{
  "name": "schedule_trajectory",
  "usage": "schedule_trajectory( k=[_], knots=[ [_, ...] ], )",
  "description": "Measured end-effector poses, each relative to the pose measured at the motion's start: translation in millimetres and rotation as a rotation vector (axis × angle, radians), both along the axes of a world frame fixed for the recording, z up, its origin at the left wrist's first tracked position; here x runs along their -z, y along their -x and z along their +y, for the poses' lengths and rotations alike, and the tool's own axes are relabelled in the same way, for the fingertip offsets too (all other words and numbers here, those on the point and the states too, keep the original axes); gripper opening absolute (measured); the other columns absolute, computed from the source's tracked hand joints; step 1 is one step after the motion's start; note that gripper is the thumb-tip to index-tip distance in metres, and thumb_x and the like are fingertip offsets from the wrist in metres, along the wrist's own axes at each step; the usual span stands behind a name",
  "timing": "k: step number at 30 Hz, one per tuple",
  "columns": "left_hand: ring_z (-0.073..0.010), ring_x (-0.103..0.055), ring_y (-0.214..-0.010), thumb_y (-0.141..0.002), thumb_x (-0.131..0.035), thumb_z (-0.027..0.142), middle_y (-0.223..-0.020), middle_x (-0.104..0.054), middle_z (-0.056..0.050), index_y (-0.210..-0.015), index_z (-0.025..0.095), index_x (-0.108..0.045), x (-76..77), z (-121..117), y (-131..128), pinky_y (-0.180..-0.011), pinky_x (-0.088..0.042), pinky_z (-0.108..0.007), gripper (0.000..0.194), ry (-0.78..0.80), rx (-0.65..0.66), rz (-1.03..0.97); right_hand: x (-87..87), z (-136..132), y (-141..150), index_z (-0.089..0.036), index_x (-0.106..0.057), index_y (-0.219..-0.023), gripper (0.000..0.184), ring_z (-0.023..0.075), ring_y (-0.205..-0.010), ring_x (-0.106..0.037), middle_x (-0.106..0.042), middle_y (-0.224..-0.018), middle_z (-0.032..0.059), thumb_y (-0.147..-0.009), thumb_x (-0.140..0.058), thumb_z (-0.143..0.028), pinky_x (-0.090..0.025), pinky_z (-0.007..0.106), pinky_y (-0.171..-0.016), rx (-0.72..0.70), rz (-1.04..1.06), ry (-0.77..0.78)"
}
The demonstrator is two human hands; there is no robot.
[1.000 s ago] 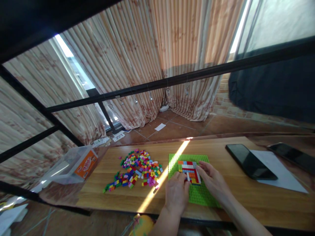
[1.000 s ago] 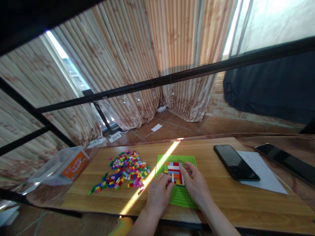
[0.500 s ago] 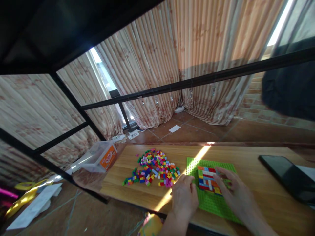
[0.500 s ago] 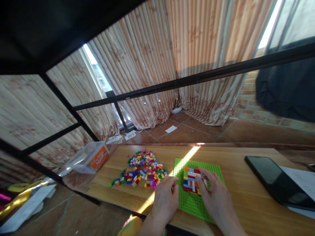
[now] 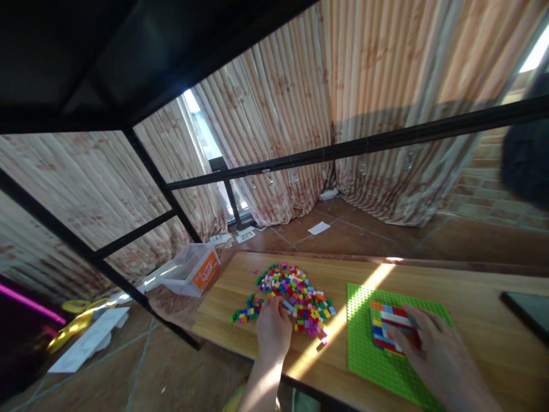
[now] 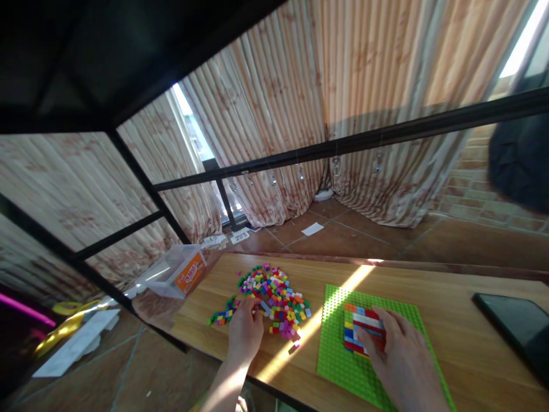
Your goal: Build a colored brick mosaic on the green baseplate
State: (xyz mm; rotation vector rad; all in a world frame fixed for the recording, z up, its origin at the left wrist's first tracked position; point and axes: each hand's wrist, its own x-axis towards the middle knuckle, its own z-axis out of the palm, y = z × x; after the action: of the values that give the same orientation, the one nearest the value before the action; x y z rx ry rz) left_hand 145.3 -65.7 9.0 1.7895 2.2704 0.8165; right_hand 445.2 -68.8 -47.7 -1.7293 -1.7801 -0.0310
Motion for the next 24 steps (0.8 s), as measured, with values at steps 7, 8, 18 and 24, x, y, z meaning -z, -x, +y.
schedule_trajectory(
  k=[7,8,18,24],
  knots=[
    [-0.0203,-0.055,-0.102,-0.08,-0.045,0.011,-0.105,-0.062,-0.008,-0.108,0.017,-0.061,-0.8,16.7,9.2,-0.09,-0.042,-0.031,0.032,-0.057,0.07,0.089,7.7,2.3,1.7,-0.014,-0.054,-0.113,0.049,0.0322,-0.098,-0.057,-0.057,-0.112,0.0169,-0.081,-0.043,-0.05,-0.047,0.049,-0.086,-0.027,0.012,0.023],
    [-0.0205,-0.054,-0.103,-0.08,-0.044,0.01,-0.105,-0.062,-0.008,-0.109,0.017,-0.061,-1.1,21.2,9.9,-0.091,-0.042,-0.032,0.034,-0.08,0.102,0.108,7.6,2.0,1.7,-0.014,-0.054,-0.112,0.048,0.032,-0.097,-0.058,-0.057,-0.112,0.0167,-0.081,-0.043,-0.049,-0.047,0.049,-0.086,-0.035,0.017,0.024],
    [-0.0204,-0.052,-0.1,-0.077,-0.048,0.009,-0.101,-0.06,-0.007,-0.1,0.019,-0.065,8.5,46.5,4.9,-0.092,-0.041,-0.034,0.03,-0.056,0.217,0.144,4.9,-3.8,0.8,-0.016,-0.057,-0.11,0.045,0.0325,-0.1,-0.058,-0.057,-0.113,0.0167,-0.08,-0.046,-0.047,-0.047,0.051,-0.087,-0.087,0.062,0.025],
    [-0.0191,-0.055,-0.095,-0.076,-0.05,0.008,-0.094,-0.061,-0.007,-0.085,0.015,-0.061,7.9,48.8,10.5,-0.089,-0.042,-0.033,0.016,-0.062,0.236,0.152,3.3,-3.3,1.3,-0.014,-0.057,-0.111,0.045,0.0306,-0.104,-0.056,-0.055,-0.115,0.0162,-0.081,-0.048,-0.047,-0.045,0.049,-0.093,-0.085,0.079,0.049]
  ],
)
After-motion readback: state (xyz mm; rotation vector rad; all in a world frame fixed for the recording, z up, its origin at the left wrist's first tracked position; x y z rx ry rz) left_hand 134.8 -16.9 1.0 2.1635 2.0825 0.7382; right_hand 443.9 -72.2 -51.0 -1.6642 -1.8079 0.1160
